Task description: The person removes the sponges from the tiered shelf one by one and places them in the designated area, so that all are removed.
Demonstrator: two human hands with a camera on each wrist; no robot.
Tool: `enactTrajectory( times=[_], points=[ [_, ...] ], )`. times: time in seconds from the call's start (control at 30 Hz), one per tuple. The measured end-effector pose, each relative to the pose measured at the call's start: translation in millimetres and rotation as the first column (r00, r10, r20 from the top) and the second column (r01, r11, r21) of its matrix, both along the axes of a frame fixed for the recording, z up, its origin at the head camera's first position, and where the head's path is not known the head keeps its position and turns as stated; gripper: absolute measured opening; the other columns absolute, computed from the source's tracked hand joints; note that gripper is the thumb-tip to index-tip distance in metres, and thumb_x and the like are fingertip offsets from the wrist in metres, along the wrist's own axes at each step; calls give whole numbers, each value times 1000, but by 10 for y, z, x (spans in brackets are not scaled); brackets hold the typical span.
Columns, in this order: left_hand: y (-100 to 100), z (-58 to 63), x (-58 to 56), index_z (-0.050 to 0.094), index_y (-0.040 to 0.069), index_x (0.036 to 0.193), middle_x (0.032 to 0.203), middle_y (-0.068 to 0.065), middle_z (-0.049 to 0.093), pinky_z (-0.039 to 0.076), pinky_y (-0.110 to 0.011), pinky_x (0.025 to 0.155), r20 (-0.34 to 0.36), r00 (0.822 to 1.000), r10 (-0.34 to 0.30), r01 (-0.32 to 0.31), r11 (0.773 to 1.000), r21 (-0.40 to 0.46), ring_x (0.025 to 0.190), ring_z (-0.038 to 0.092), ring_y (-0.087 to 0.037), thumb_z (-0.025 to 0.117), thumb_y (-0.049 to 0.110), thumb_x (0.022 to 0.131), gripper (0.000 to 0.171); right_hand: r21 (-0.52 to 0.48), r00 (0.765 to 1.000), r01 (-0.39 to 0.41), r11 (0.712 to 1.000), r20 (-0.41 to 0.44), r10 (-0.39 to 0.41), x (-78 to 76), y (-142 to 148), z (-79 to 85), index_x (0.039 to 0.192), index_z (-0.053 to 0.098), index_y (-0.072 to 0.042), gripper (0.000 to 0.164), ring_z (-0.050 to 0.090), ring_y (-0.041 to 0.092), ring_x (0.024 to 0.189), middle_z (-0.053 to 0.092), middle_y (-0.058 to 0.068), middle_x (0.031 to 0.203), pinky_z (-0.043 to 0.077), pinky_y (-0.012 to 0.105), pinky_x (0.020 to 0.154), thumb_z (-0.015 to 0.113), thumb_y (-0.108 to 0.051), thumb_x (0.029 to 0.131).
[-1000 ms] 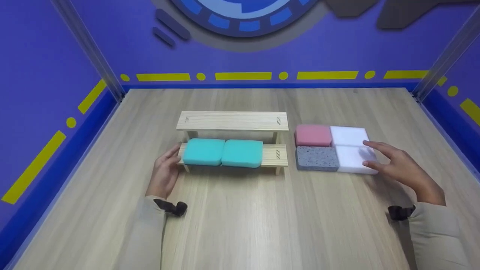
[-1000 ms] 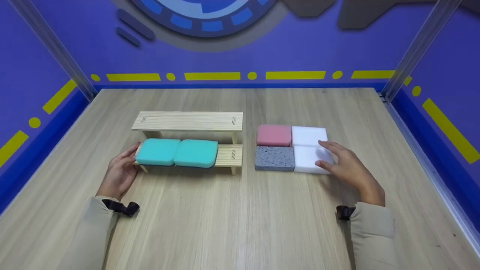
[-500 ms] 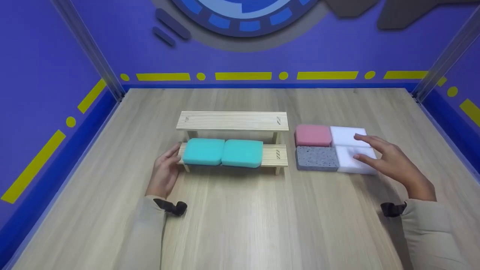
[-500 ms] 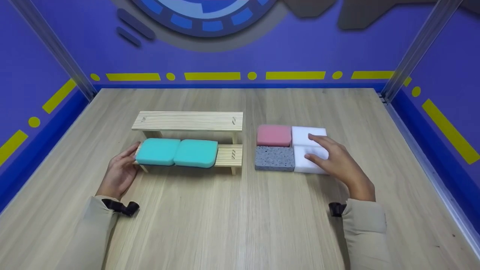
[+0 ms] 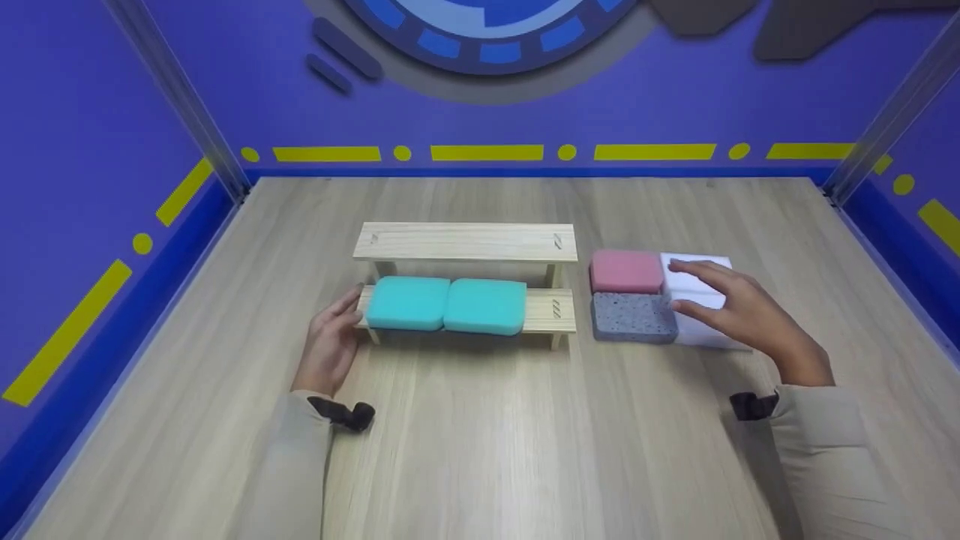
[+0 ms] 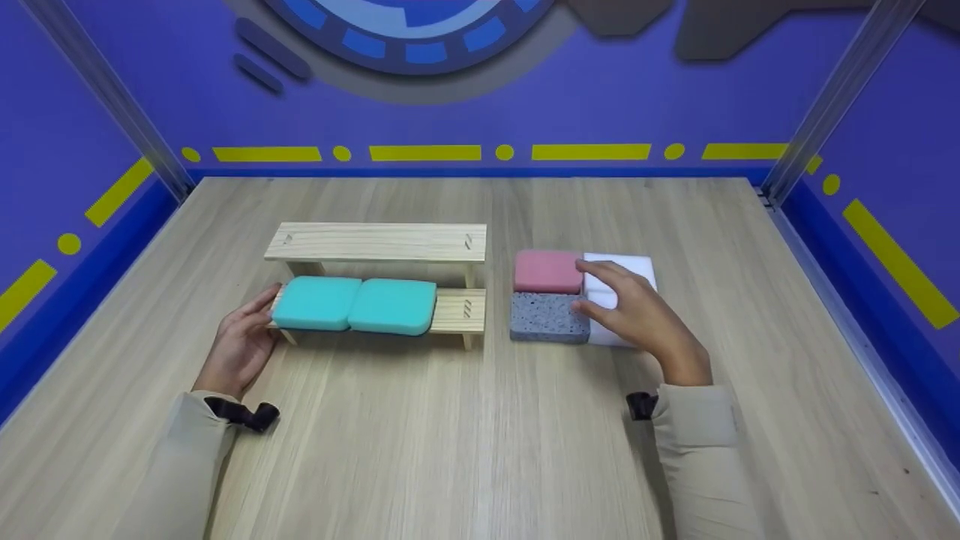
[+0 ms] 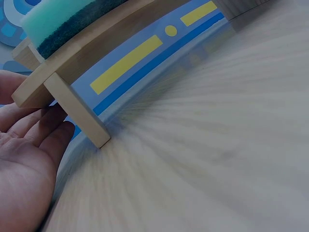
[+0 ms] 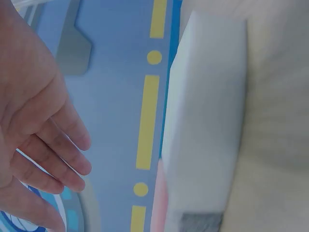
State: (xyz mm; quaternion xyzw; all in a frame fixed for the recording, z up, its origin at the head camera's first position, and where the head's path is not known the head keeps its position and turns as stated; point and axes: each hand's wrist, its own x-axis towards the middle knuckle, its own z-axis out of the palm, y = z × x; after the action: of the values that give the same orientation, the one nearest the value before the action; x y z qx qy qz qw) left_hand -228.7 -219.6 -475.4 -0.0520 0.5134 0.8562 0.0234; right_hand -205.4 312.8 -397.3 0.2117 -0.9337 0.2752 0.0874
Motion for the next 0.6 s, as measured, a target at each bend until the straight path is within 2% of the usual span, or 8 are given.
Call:
enactTrajectory(
  times=[0.07,0.13,0.27,0.4,0.6],
  points=[
    [-1,-2,-1,23,-6,149,159,-14,21,21,-28,119,-1,1000,-2,2,1000,-4,147,21,-20,37,-9,94,57,-5,1000,-22,1000,-1,22,-19,-61,8,136,53,-5,55,48,27,127,56,15,137,41,53,101,70,-24,87],
    [1,-2,-2,23,-6,149,159,-15,21,20,-28,119,-4,1000,-6,6,1000,-12,147,20,-20,37,-8,94,57,-13,999,-41,999,5,41,-36,-121,20,136,53,-5,55,49,31,127,56,15,137,41,41,106,71,-24,87],
    [3,-6,-7,23,-6,149,159,-16,21,20,-28,120,-8,1000,-11,10,1000,-26,147,20,-20,37,-8,94,57,-22,997,-74,997,0,74,-67,-243,47,135,54,-5,55,50,31,127,57,15,136,41,34,105,72,-22,86],
    [3,-7,-11,23,-6,149,159,-16,21,19,-29,120,-6,1000,-10,10,1000,-24,148,20,-20,37,-8,94,57,-38,993,-117,992,-11,117,-98,-371,74,133,55,-3,54,51,37,126,58,16,134,41,54,102,73,-19,84],
    [0,-11,-15,22,-5,149,160,-15,20,18,-29,120,1,1000,-11,11,1000,-19,148,19,-19,38,-7,94,58,-33,987,-161,986,-27,160,-141,-542,109,132,56,-2,54,54,37,124,59,16,133,45,54,99,74,-19,84]
  ],
)
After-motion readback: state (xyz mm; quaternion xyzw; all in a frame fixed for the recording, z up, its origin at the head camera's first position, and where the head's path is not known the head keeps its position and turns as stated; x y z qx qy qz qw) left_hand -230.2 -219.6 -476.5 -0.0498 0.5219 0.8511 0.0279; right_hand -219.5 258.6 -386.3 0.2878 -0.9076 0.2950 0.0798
